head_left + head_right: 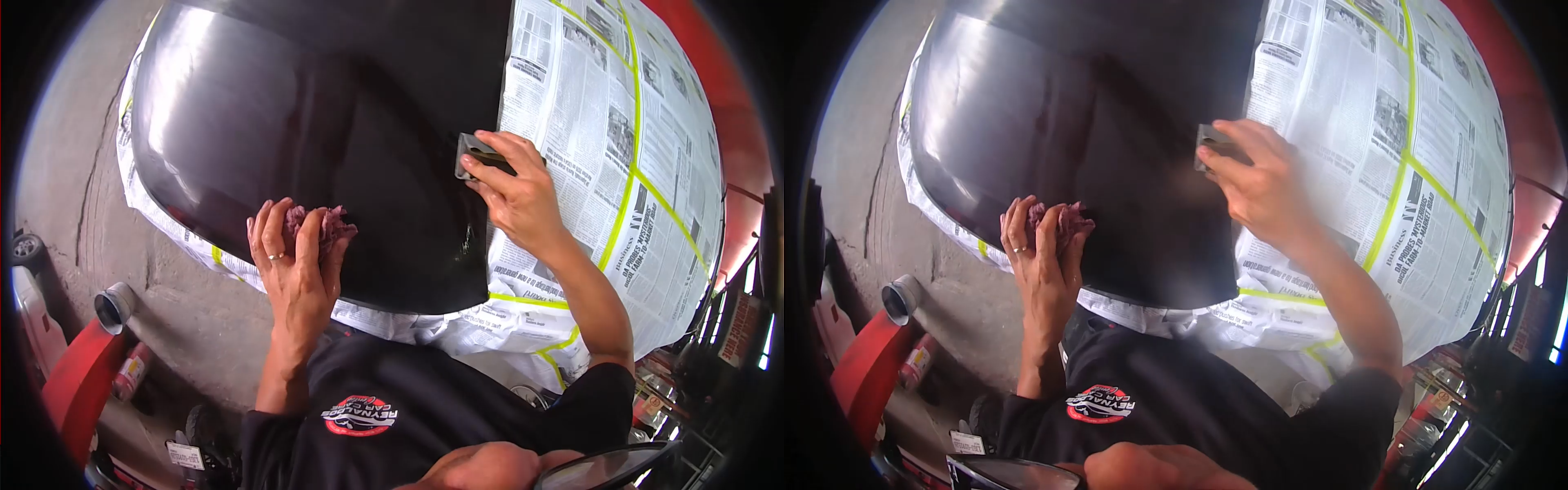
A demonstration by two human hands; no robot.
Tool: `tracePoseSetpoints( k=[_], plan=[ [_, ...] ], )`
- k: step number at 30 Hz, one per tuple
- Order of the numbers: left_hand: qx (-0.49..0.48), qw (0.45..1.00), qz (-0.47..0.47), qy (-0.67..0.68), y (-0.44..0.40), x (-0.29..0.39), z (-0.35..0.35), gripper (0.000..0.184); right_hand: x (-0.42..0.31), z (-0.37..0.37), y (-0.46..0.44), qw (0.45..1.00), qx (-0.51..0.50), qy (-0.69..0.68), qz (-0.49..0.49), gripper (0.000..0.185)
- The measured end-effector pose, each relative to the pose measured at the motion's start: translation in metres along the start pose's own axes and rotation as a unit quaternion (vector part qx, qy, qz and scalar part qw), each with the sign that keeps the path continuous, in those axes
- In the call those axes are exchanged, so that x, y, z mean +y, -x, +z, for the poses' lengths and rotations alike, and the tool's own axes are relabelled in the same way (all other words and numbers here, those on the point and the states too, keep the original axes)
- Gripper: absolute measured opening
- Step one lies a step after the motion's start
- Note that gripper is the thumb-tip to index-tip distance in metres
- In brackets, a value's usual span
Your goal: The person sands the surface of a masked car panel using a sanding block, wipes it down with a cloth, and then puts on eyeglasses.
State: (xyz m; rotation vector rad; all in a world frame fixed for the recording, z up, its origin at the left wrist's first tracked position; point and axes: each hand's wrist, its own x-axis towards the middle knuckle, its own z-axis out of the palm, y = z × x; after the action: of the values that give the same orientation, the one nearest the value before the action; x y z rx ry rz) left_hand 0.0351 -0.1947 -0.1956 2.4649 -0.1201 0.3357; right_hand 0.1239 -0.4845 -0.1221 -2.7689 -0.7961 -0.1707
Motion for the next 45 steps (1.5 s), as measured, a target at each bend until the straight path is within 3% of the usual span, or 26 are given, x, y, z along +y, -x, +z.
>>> tracePoseSetpoints(
  k=[4,9,13,18,22,28,34,38,41,45],
  plan=[
    [-0.017,1.0,-0.006,0.002,0.002,0.004,-0.002,0.044,-0.018,0.032,-0.054,0.997,0.035,-0.031,-0.059,0.029],
    [-0.019,1.0,-0.008,0.008,0.002,0.002,-0.003,0.043,0.0,0.004,-0.008,1.0,0.009,-0.016,0.008,0.029],
    [-0.041,0.999,-0.011,-0.007,0.003,0.004,-0.006,0.043,-0.017,0.03,-0.05,0.997,0.05,-0.027,-0.046,0.031],
    [-0.044,0.999,-0.006,-0.008,-0.001,0.004,-0.004,0.041,-0.001,0.006,0.002,1.0,0.018,-0.008,0.017,0.029],
    [-0.044,0.999,-0.012,-0.009,-0.001,0.007,-0.004,0.039,-0.018,0.03,-0.041,0.997,0.07,-0.012,-0.03,0.026],
    [-0.038,0.999,-0.007,-0.028,-0.003,0.005,-0.003,0.039,-0.017,0.027,-0.026,0.997,0.081,-0.005,-0.007,0.032],
    [-0.038,0.999,-0.022,-0.013,0.001,0.008,-0.002,0.038,-0.005,0.01,0.0,0.999,0.046,-0.009,0.01,0.031],
    [-0.039,0.999,-0.011,-0.026,0.0,0.007,-0.003,0.038,-0.012,0.028,-0.03,0.997,0.063,-0.027,-0.035,0.031],
    [-0.041,0.999,-0.017,-0.015,0.0,0.007,-0.004,0.039,-0.003,0.017,0.002,0.999,0.047,-0.021,0.001,0.032],
    [-0.035,0.999,-0.016,-0.013,0.003,0.008,-0.003,0.039,-0.017,0.029,-0.031,0.998,0.056,-0.008,-0.015,0.032]
  ],
)
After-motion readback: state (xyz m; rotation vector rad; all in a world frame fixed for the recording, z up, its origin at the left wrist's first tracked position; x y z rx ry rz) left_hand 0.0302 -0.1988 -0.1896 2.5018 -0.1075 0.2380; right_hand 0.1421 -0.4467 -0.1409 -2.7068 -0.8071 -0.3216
